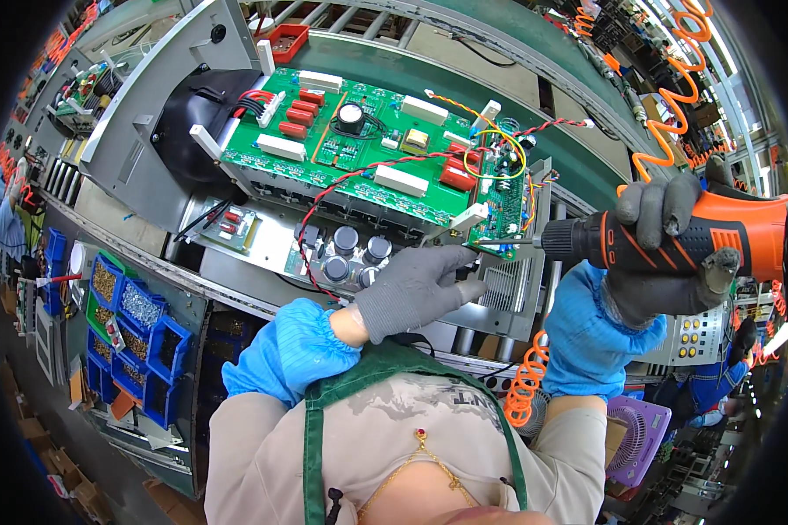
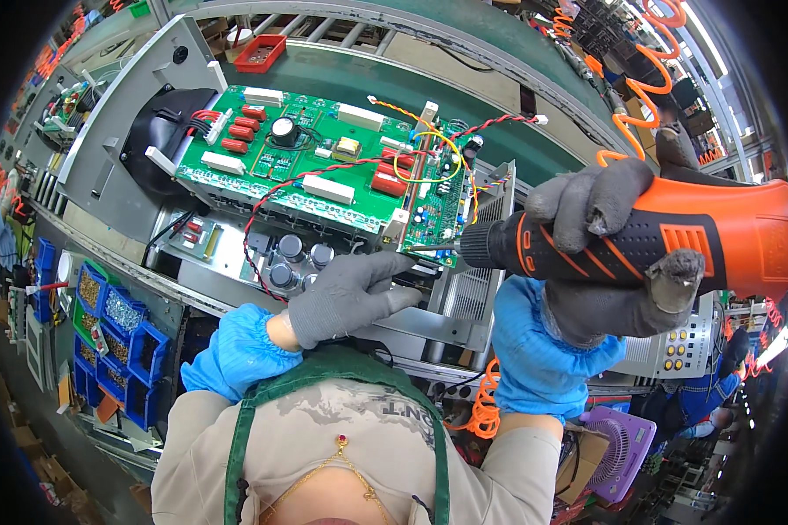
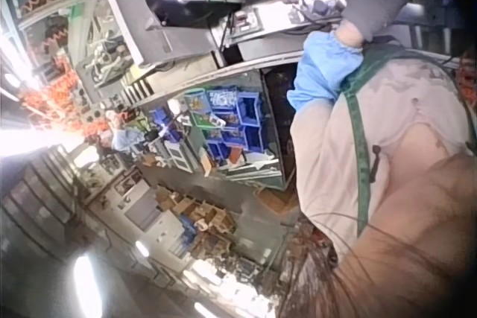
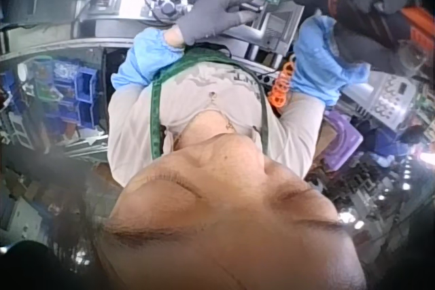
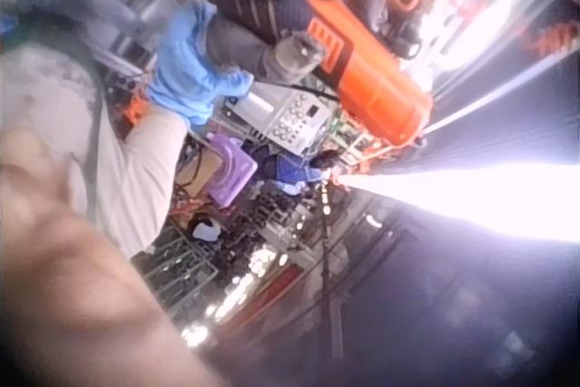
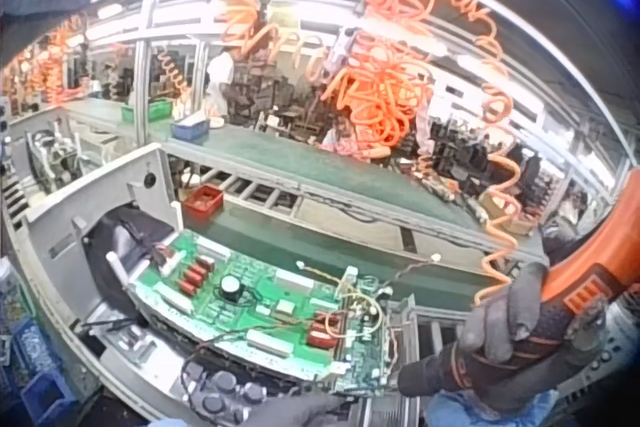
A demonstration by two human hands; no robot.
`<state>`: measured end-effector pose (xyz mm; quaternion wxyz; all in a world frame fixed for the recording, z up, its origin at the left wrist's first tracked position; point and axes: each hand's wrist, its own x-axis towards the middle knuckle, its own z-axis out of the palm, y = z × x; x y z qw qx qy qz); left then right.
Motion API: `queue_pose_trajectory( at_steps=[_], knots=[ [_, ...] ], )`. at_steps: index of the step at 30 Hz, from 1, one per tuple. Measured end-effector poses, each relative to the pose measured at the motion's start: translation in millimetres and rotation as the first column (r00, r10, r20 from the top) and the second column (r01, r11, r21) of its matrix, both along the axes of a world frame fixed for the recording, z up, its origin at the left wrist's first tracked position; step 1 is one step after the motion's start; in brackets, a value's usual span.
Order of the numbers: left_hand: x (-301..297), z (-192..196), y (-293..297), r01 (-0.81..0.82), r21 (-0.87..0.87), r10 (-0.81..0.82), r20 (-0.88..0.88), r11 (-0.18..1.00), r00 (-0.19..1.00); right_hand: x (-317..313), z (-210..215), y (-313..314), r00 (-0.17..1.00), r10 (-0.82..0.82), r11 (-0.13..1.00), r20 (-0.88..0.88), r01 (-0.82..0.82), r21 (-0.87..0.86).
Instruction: The person assembles an electronic device by first using a screwdriver to tighten screws on a circuit board. They then retrieve small components from blue bins and attach them to the board. Finally, they use a power drill to secure additional parts onto the assembly.
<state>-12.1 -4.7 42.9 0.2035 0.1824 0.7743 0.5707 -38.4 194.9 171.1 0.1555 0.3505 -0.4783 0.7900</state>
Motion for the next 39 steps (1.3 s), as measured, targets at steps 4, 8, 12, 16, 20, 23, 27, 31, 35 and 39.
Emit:
queue_pose_trajectory(
  at_steps=[4,8,12,16,20,23,27,31,35,39],
  knots=[
    [-2,-7,0,0.016,0.055,-0.020,0.066,0.998,0.998,-2,-1,-3,0.998,-0.012,1.000,0.060,0.010,0.025],
    [-4,-8,1,0.052,0.125,-0.065,0.103,0.991,0.993,-12,3,-3,0.981,0.162,0.981,-0.110,-0.149,0.120],
    [-3,-22,3,0.001,0.197,-0.013,0.061,0.980,0.998,-28,12,-24,0.941,0.326,0.924,-0.090,-0.297,0.242],
    [-3,-19,2,-0.005,0.214,-0.012,0.075,0.977,0.997,-35,8,-39,0.992,0.113,0.969,0.052,-0.122,0.213],
    [-2,-26,6,-0.012,0.276,-0.008,0.071,0.961,0.997,-44,-3,-23,0.945,0.217,0.970,0.244,-0.238,0.058],
    [-3,-29,7,0.003,0.303,-0.031,0.087,0.953,0.996,-43,-3,-25,0.985,0.064,0.990,0.158,-0.083,0.116],
    [-2,-28,7,0.004,0.324,-0.038,0.101,0.946,0.994,-40,2,-34,0.988,0.102,0.986,0.120,-0.116,0.120],
    [-4,-11,1,0.069,0.299,-0.149,0.254,0.952,0.956,-35,-5,-31,0.993,-0.070,0.980,0.092,0.051,0.194],
    [-7,-4,-20,0.068,0.555,-0.335,0.396,0.829,0.855,-18,12,-37,0.993,-0.038,0.962,0.111,0.006,0.271],
    [5,-15,-3,-0.345,0.825,-0.552,0.559,0.447,0.619,6,27,-21,0.965,0.254,0.966,0.065,-0.257,0.037]
  ],
)
